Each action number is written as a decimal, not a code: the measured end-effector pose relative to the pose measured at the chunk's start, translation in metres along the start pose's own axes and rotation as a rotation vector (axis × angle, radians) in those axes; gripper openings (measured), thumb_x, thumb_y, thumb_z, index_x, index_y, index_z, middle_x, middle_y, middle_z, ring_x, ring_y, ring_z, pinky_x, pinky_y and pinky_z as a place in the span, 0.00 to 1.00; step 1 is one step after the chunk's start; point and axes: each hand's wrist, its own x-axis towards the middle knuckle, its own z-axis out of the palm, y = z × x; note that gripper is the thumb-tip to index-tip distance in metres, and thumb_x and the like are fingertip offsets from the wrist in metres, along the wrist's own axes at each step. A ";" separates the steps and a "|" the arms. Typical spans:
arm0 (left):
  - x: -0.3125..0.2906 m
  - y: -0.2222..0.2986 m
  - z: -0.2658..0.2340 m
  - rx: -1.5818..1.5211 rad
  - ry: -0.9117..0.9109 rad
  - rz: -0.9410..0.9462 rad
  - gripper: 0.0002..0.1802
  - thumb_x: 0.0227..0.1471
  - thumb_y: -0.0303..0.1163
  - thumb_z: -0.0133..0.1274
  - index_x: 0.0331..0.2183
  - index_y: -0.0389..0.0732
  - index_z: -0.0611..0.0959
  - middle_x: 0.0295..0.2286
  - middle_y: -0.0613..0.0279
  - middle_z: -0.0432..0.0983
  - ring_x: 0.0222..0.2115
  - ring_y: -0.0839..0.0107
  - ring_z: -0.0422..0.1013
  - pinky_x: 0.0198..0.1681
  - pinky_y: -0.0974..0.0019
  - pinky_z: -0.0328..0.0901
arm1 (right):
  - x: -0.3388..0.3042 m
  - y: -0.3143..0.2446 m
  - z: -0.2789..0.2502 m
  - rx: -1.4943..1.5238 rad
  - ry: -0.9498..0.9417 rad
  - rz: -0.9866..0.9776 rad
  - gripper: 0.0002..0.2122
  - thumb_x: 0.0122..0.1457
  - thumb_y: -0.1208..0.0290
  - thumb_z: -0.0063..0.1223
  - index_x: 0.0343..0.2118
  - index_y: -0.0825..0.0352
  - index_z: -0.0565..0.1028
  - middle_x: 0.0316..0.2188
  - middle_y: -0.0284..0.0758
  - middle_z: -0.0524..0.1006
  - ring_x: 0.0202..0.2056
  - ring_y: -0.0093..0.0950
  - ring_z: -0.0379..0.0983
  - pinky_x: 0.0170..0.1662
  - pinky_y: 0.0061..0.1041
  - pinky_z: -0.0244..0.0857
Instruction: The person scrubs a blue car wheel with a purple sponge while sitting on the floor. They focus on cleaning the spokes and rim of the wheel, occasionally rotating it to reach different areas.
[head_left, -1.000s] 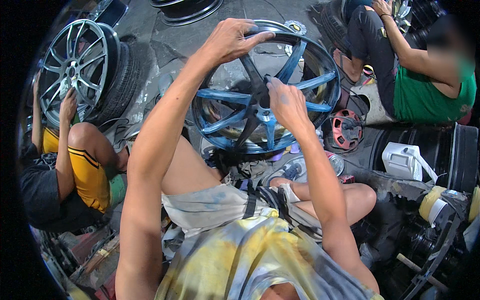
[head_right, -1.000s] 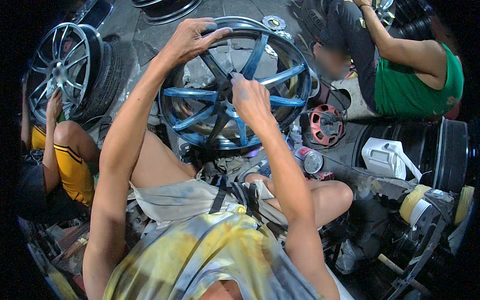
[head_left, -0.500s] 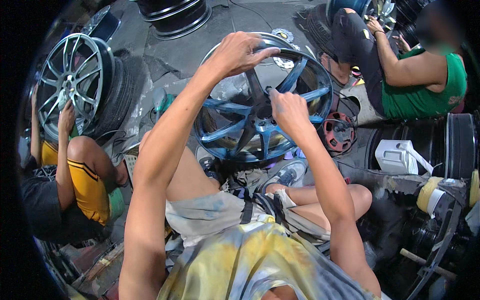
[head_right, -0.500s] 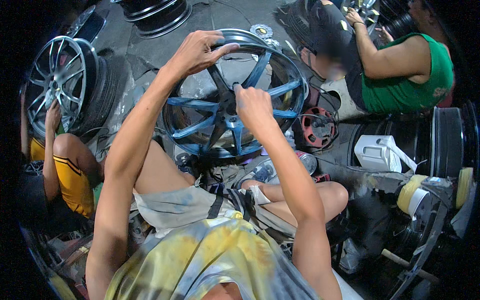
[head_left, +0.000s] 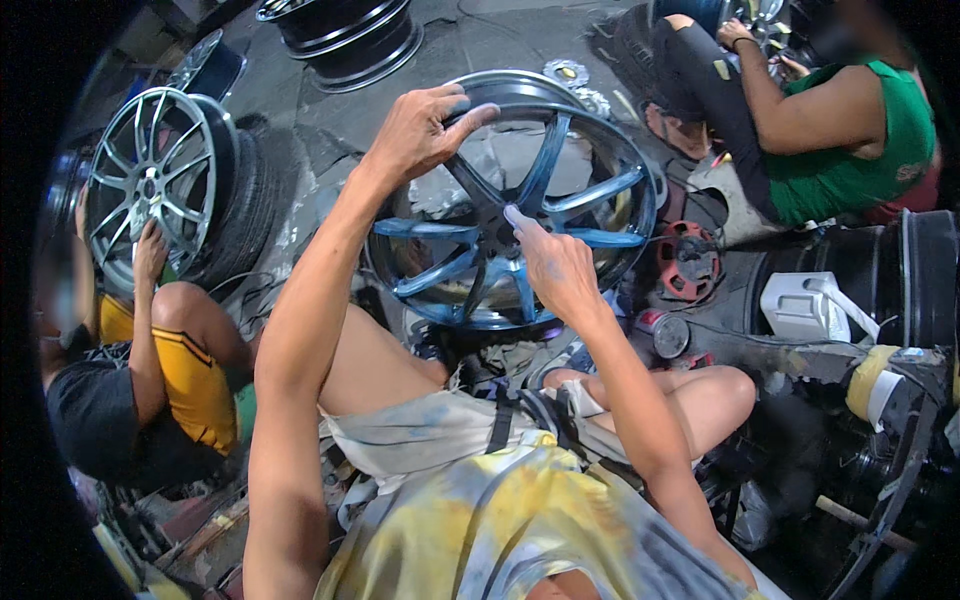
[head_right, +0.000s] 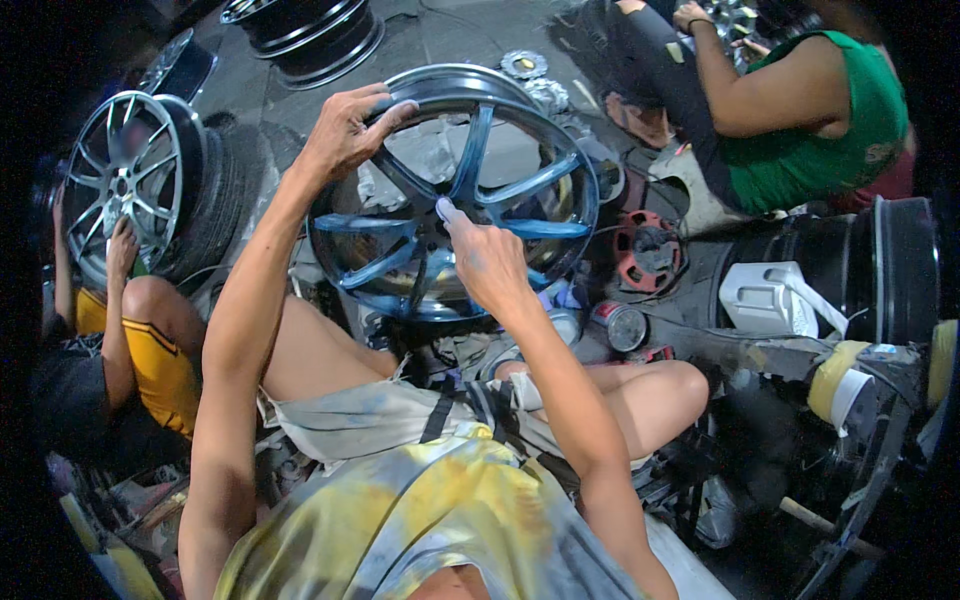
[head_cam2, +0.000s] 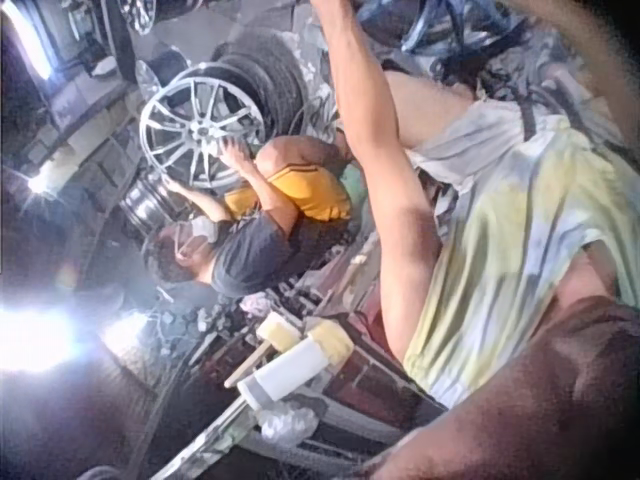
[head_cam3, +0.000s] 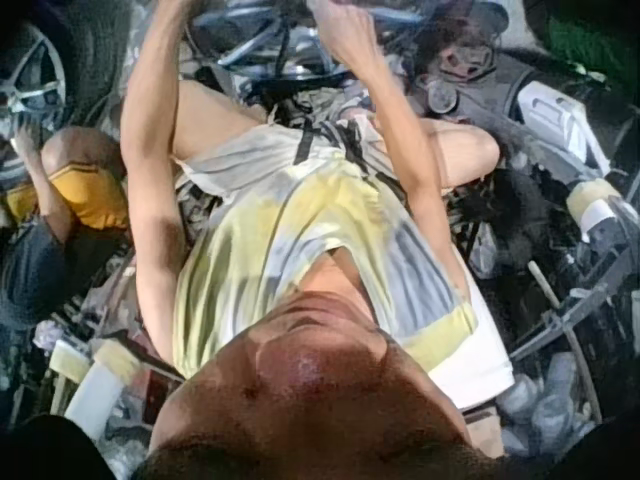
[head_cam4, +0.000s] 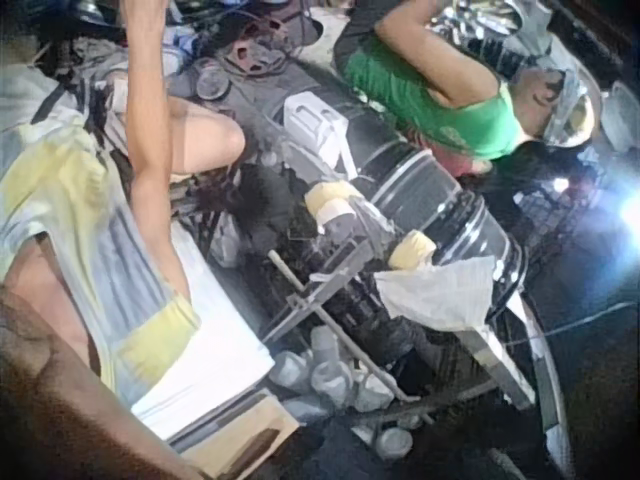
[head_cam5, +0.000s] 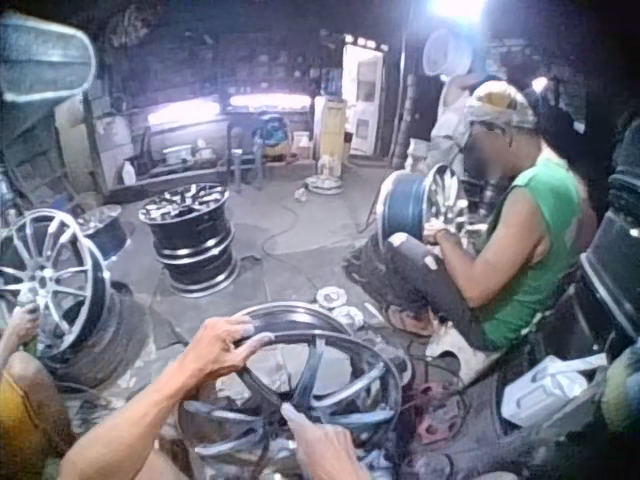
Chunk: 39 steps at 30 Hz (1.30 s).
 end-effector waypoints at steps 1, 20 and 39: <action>-0.003 -0.001 -0.004 -0.003 -0.005 0.001 0.23 0.62 0.45 0.56 0.26 0.32 0.83 0.24 0.51 0.74 0.23 0.57 0.70 0.28 0.57 0.64 | -0.006 0.002 0.006 0.052 0.001 -0.031 0.18 0.63 0.76 0.51 0.56 0.63 0.75 0.25 0.53 0.78 0.27 0.53 0.76 0.31 0.46 0.69; -0.055 -0.032 -0.037 0.015 0.071 -0.172 0.26 0.64 0.44 0.53 0.24 0.31 0.78 0.19 0.54 0.66 0.19 0.63 0.63 0.25 0.60 0.59 | 0.052 -0.060 0.069 0.369 0.204 -0.129 0.17 0.61 0.79 0.53 0.54 0.67 0.76 0.41 0.47 0.82 0.37 0.47 0.80 0.38 0.41 0.75; -0.036 -0.033 -0.030 0.000 0.004 -0.252 0.23 0.66 0.40 0.51 0.28 0.27 0.76 0.21 0.55 0.65 0.23 0.70 0.63 0.28 0.64 0.60 | 0.085 -0.065 0.053 0.376 0.197 -0.156 0.10 0.65 0.72 0.50 0.46 0.65 0.78 0.27 0.51 0.79 0.30 0.52 0.77 0.32 0.47 0.70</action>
